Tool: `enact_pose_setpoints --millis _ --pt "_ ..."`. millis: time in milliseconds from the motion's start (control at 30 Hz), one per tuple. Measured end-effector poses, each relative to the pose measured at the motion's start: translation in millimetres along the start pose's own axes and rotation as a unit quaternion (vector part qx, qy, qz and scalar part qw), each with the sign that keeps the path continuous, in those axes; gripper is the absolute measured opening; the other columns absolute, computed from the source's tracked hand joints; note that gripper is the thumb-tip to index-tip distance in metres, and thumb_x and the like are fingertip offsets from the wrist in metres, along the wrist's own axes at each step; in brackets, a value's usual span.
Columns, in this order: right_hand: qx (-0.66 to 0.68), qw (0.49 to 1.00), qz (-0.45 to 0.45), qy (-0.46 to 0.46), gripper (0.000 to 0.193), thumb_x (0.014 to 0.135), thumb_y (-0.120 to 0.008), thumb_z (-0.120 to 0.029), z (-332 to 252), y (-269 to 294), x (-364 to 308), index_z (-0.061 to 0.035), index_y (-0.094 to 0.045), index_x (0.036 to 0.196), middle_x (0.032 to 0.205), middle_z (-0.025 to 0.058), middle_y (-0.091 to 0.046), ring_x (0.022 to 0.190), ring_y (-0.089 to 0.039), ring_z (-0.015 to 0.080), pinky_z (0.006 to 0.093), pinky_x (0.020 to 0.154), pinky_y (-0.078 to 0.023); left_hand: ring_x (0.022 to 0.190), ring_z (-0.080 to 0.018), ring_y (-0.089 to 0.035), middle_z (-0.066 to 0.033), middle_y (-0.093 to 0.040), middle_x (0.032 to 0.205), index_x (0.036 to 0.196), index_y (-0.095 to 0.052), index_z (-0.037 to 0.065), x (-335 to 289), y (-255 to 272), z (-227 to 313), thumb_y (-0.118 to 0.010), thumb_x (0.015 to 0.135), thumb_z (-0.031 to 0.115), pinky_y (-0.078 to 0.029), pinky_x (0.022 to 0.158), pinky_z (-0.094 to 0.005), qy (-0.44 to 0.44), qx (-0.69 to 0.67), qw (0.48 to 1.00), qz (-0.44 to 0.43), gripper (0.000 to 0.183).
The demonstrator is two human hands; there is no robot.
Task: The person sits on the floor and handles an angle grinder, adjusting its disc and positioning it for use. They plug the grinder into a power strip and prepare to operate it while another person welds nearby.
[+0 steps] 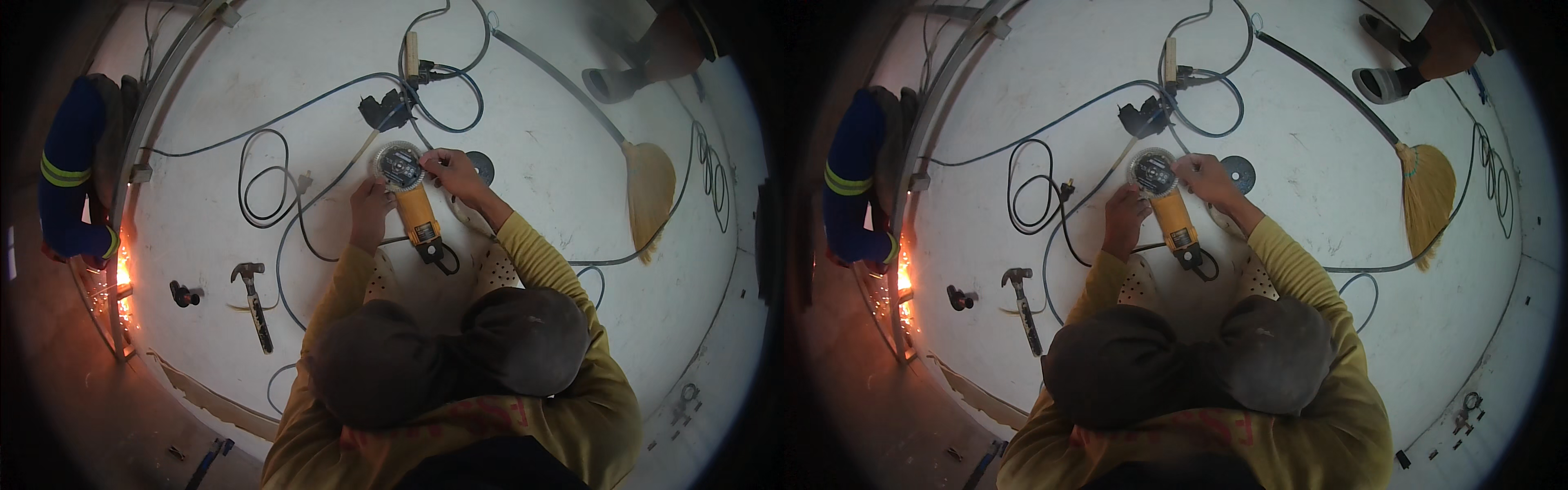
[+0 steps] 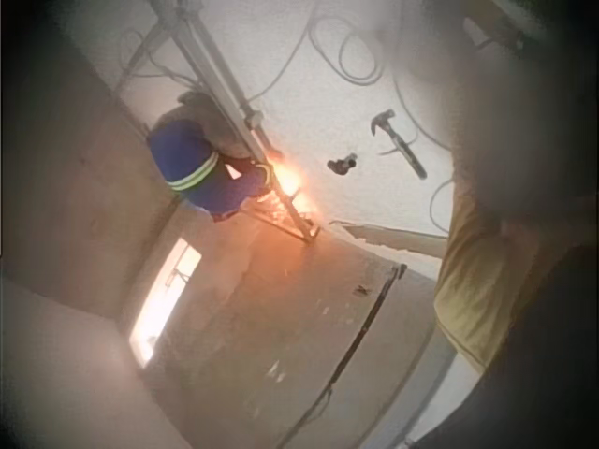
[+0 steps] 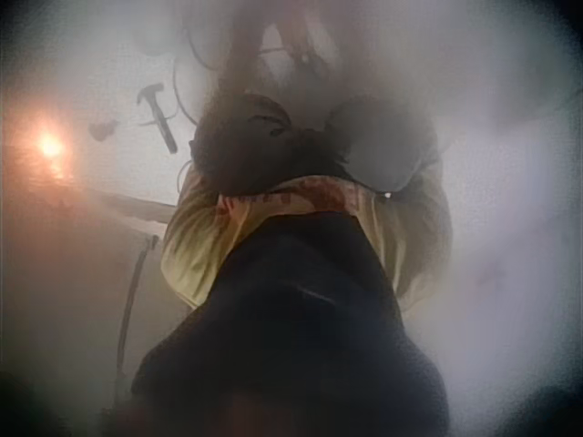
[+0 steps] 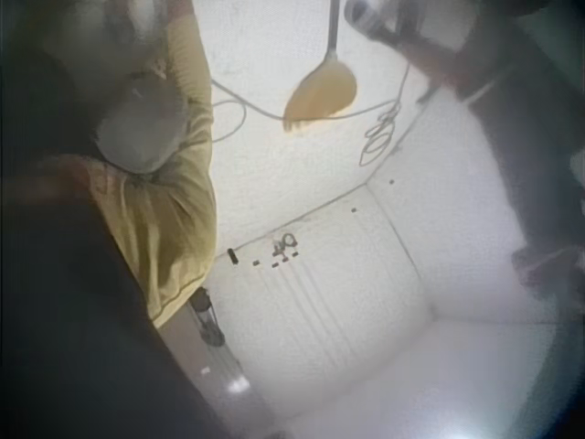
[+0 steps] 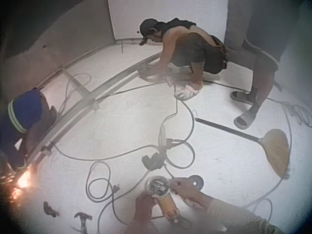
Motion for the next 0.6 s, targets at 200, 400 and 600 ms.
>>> enact_pose_setpoints --millis 200,400,600 --pt "-0.042 0.999 -0.001 0.011 0.021 0.101 -0.068 -0.020 9.4 -1.4 16.7 -0.0002 -0.073 0.096 0.081 -0.0004 -0.065 0.072 -0.055 0.0083 0.0270 0.068 -0.047 0.087 -0.0105 -0.061 -0.0006 -0.064 0.103 0.119 -0.066 0.004 0.1 -2.0 7.7 -0.059 0.106 0.023 -0.054 0.077 -0.0270 -0.035 0.068 0.997 -0.006 0.024" --pt "-0.076 0.997 -0.009 0.020 0.021 0.101 -0.067 -0.019 2.9 -8.5 14.4 -0.0009 -0.070 0.091 0.080 -0.0002 -0.064 0.072 -0.055 0.0080 0.0273 0.065 -0.046 0.093 -0.0120 -0.062 -0.0035 -0.066 0.107 0.121 -0.065 0.002 -3.3 -11.7 18.4 -0.056 0.108 0.029 -0.054 0.081 -0.0292 -0.056 0.069 0.996 -0.003 0.032" --pt "0.015 1.000 -0.020 0.014 0.016 0.102 -0.066 -0.017 -14.6 6.5 2.0 -0.0036 -0.069 0.093 0.080 -0.0013 -0.063 0.072 -0.055 0.0066 0.0249 0.064 -0.045 0.097 -0.0131 -0.063 -0.0040 -0.067 0.108 0.126 -0.063 0.001 -7.0 -18.8 27.2 -0.057 0.107 0.041 -0.053 0.082 -0.0300 -0.085 0.047 0.994 -0.043 0.045"
Point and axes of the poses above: each hand's wrist, its own x-axis towards the middle knuckle, its own y-axis out of the back of the hand, z = x × y, the point moved 9 cm from there along x, towards the middle knuckle
